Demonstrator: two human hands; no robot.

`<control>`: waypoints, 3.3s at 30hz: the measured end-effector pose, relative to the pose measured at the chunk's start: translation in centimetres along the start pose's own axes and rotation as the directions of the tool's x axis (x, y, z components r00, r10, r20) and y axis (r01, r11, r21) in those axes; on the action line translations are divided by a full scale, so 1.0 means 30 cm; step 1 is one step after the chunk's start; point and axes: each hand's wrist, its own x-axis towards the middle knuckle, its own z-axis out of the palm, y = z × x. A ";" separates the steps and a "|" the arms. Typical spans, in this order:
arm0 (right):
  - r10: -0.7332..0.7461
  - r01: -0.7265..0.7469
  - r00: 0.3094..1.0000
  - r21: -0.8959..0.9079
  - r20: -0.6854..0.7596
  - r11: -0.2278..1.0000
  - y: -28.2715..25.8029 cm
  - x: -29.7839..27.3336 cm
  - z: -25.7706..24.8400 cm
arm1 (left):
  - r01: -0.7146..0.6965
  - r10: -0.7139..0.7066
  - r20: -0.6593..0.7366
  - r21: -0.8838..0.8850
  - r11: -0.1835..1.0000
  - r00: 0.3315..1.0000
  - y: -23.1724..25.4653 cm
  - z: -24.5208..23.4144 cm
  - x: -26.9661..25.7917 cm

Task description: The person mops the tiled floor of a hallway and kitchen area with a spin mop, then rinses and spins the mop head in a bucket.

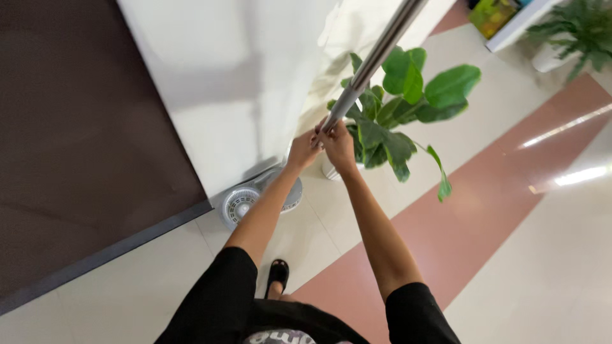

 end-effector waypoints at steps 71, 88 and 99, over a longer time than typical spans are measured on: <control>-0.135 0.132 0.991 -0.320 0.013 0.938 0.302 -0.066 0.187 | 0.023 -0.023 0.033 0.014 1.000 0.999 -0.263 -0.064 -0.157; 0.093 -0.030 0.993 -0.629 0.067 0.777 0.584 -0.050 0.217 | 0.123 -0.134 0.062 0.151 0.981 0.989 -0.623 0.052 -0.183; -0.260 0.152 0.946 -0.446 -0.191 0.882 0.154 -0.014 0.216 | -0.049 0.051 -0.069 0.031 0.998 0.996 -0.017 -0.133 -0.070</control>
